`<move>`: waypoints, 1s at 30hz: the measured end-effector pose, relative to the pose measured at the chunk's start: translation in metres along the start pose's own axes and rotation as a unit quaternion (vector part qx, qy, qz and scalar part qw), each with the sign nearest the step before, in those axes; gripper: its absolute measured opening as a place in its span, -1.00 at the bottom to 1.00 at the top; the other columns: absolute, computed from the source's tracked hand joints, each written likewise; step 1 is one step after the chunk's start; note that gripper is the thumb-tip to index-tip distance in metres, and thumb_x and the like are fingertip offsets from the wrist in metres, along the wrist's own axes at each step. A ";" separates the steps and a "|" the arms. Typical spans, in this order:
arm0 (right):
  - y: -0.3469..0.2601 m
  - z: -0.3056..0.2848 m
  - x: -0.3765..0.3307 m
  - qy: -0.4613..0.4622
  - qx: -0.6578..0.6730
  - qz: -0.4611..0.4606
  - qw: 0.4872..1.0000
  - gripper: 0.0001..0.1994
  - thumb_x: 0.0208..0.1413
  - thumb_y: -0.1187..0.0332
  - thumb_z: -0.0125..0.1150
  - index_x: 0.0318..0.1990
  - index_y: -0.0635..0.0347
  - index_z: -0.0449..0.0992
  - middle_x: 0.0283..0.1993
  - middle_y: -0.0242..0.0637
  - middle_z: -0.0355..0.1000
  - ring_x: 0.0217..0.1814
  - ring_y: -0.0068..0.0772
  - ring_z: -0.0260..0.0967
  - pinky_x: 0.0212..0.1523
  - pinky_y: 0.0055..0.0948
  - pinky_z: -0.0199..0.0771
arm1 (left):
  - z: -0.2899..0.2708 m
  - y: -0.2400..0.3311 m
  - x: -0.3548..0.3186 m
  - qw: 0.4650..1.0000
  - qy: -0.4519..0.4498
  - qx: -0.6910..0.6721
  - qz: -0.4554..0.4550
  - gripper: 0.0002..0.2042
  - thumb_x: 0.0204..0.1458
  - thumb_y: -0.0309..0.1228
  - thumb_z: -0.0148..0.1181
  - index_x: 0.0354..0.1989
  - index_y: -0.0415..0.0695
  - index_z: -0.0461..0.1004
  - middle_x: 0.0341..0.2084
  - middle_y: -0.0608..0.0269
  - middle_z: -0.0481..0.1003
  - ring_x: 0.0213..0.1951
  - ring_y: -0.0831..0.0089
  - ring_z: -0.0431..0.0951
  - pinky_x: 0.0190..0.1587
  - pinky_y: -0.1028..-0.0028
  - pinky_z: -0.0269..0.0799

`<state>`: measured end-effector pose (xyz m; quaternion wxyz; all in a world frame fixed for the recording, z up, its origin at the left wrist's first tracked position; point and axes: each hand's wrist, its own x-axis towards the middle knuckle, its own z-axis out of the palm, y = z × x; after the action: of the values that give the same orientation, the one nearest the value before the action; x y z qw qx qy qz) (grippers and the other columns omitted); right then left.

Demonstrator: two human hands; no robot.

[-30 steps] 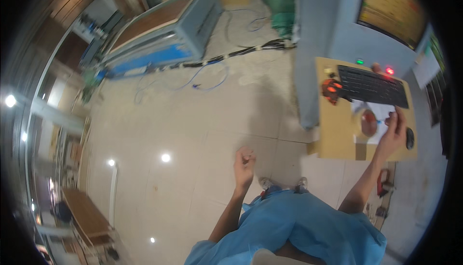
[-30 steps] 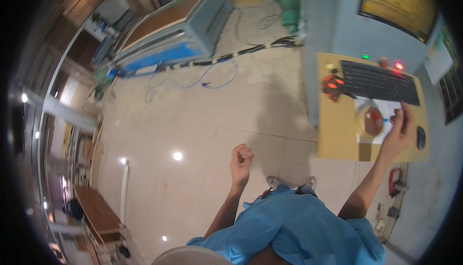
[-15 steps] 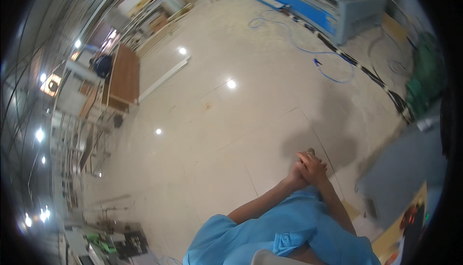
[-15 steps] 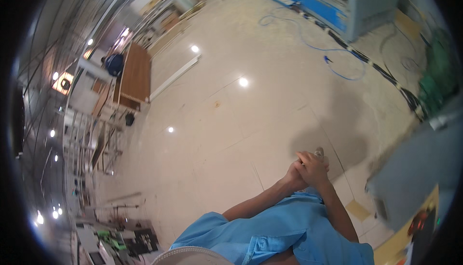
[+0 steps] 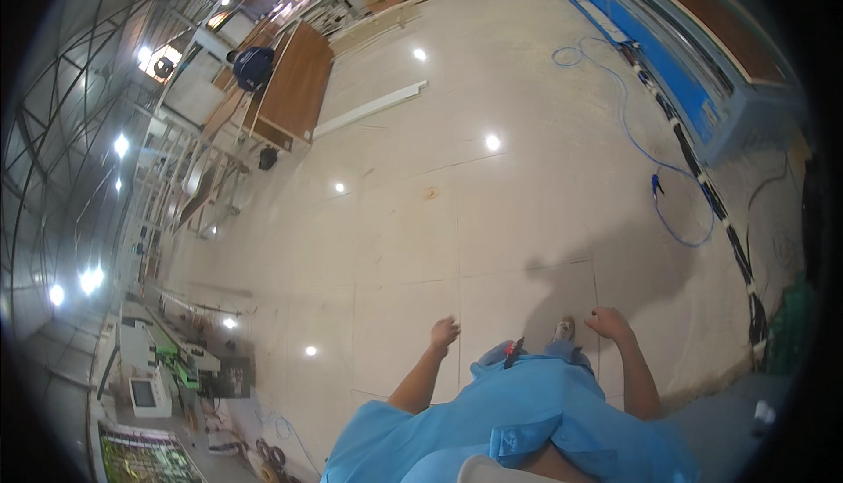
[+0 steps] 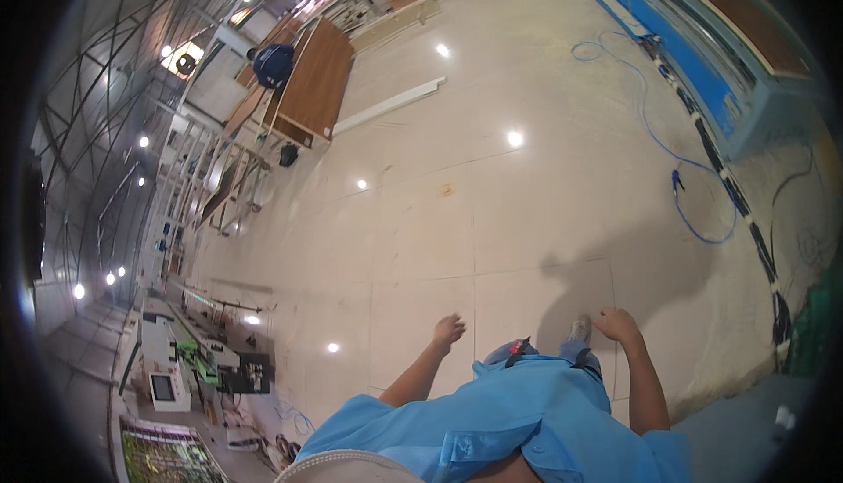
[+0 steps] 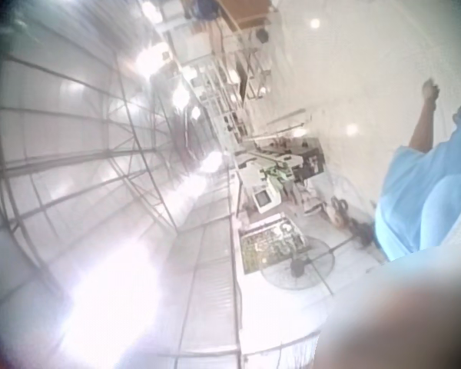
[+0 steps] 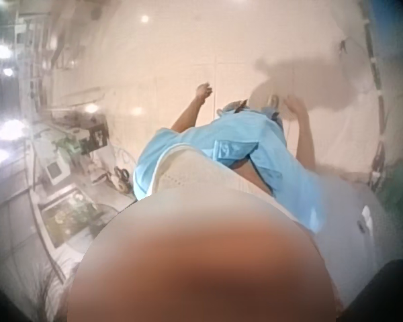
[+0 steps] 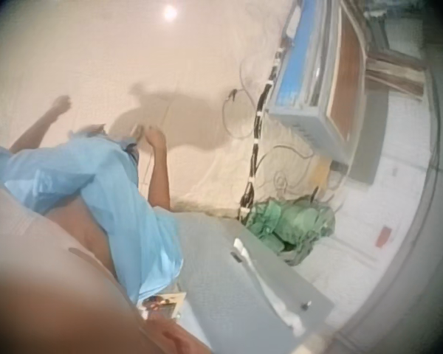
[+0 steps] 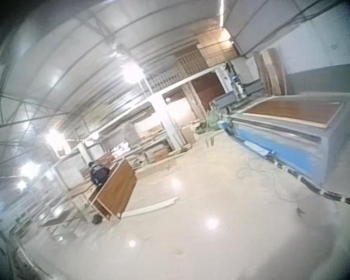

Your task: The person measures a large wood panel on a machine bed with a tape measure, then operates a nearby computer console. They use a blue air hose to blow dust off the panel surface and machine bed, then return to the console to write on a notepad. The panel remains on the machine bed throughout.

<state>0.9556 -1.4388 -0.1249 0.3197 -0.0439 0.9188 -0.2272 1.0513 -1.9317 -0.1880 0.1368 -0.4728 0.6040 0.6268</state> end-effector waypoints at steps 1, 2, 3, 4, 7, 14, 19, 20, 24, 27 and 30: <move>-0.003 -0.013 0.023 0.014 0.001 -0.035 0.999 -0.47 0.16 -0.01 0.23 0.08 0.26 0.63 0.06 0.13 0.59 0.19 0.14 0.52 0.24 -0.04 0.48 | -0.021 -0.016 0.003 0.999 0.032 -0.010 -0.005 -0.62 0.27 -0.07 0.16 0.04 -0.13 0.46 -0.21 0.09 0.61 -0.24 0.30 0.65 -0.23 0.34 0.56; -0.006 -0.028 0.048 0.024 0.001 -0.054 0.998 -0.48 0.17 0.00 0.23 0.07 0.26 0.63 0.05 0.13 0.59 0.17 0.15 0.53 0.23 -0.04 0.49 | -0.037 -0.032 0.004 0.995 0.078 -0.015 -0.057 -0.65 0.26 -0.11 0.17 -0.01 -0.14 0.47 -0.28 0.09 0.61 -0.31 0.33 0.63 -0.30 0.36 0.56; -0.012 -0.042 0.072 0.034 0.002 -0.063 0.997 -0.50 0.17 0.01 0.23 0.06 0.26 0.64 0.04 0.13 0.59 0.16 0.15 0.54 0.21 -0.03 0.50 | -0.050 -0.052 -0.001 0.990 0.111 -0.055 -0.061 -0.67 0.25 -0.13 0.16 -0.04 -0.16 0.47 -0.30 0.08 0.60 -0.32 0.32 0.64 -0.31 0.35 0.56; -0.022 -0.054 0.095 0.040 0.016 -0.092 0.995 -0.50 0.17 0.02 0.24 0.05 0.27 0.64 0.03 0.11 0.60 0.12 0.15 0.55 0.18 -0.04 0.51 | -0.057 -0.073 -0.008 0.981 0.148 -0.081 -0.092 -0.68 0.25 -0.15 0.15 -0.07 -0.17 0.47 -0.32 0.06 0.60 -0.33 0.31 0.64 -0.33 0.34 0.56; -0.062 -0.076 0.159 0.049 0.061 -0.139 0.987 -0.52 0.17 0.04 0.24 0.03 0.31 0.63 -0.05 0.06 0.63 0.00 0.12 0.59 0.07 -0.07 0.56 | -0.053 -0.113 -0.026 0.962 0.173 -0.134 -0.166 -0.70 0.27 -0.20 0.14 -0.10 -0.22 0.46 -0.34 -0.04 0.59 -0.39 0.19 0.65 -0.49 0.29 0.52; -0.141 -0.037 0.288 -0.101 0.156 -0.153 0.971 -0.66 0.21 0.16 0.24 -0.16 0.33 0.63 -0.34 -0.11 0.63 -0.38 -0.30 0.61 -0.31 -0.32 0.59 | 0.022 -0.094 -0.009 0.966 0.070 -0.175 -0.176 -0.59 0.32 -0.18 0.16 0.12 -0.28 0.48 0.00 -0.11 0.58 -0.05 0.10 0.63 -0.09 0.22 0.61; -0.108 -0.014 0.356 -0.147 0.178 0.002 0.973 -0.74 0.21 0.26 0.24 -0.30 0.33 0.59 -0.43 -0.16 0.56 -0.46 -0.31 0.58 -0.44 -0.27 0.62 | 0.016 0.015 0.114 0.984 -0.005 -0.160 -0.083 -0.58 0.31 -0.14 0.16 0.12 -0.26 0.49 -0.02 0.00 0.61 -0.14 0.20 0.64 -0.10 0.31 0.58; -0.096 -0.012 0.363 -0.151 0.224 -0.011 0.963 -0.77 0.20 0.30 0.23 -0.28 0.35 0.58 -0.42 -0.10 0.56 -0.47 -0.25 0.58 -0.45 -0.23 0.64 | 0.008 0.043 0.139 0.978 -0.009 -0.179 -0.102 -0.58 0.31 -0.14 0.16 0.11 -0.25 0.49 -0.04 0.00 0.62 -0.18 0.23 0.65 -0.11 0.33 0.58; -0.064 -0.017 0.396 -0.081 0.354 0.225 0.904 -0.81 0.17 0.42 0.14 -0.15 0.39 0.51 -0.41 0.05 0.55 -0.50 -0.06 0.59 -0.49 -0.13 0.67 | -0.035 0.151 0.190 0.983 0.056 -0.175 -0.007 -0.57 0.33 -0.12 0.04 0.15 -0.23 0.48 -0.07 0.01 0.62 -0.06 0.25 0.66 -0.06 0.32 0.58; -0.066 -0.022 0.424 -0.058 0.359 0.264 0.893 -0.79 0.18 0.43 0.12 -0.12 0.41 0.49 -0.41 0.07 0.55 -0.50 -0.02 0.59 -0.51 -0.09 0.67 | -0.062 0.212 0.224 0.983 0.085 -0.160 0.036 -0.55 0.32 -0.09 0.06 0.14 -0.23 0.48 -0.05 0.02 0.62 -0.07 0.27 0.66 -0.06 0.32 0.57; -0.089 -0.021 0.464 -0.058 0.379 0.257 0.887 -0.78 0.18 0.43 0.13 -0.12 0.43 0.49 -0.42 0.06 0.55 -0.50 -0.03 0.60 -0.53 -0.09 0.66 | -0.075 0.236 0.273 0.987 0.102 -0.123 -0.027 -0.56 0.32 -0.11 0.07 0.12 -0.25 0.48 -0.08 0.00 0.62 -0.11 0.26 0.67 -0.09 0.31 0.59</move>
<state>0.5698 -1.6147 -0.3342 0.4121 0.3047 0.7218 -0.4650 0.7671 -2.1623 -0.2333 0.0325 -0.5639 0.5201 0.6406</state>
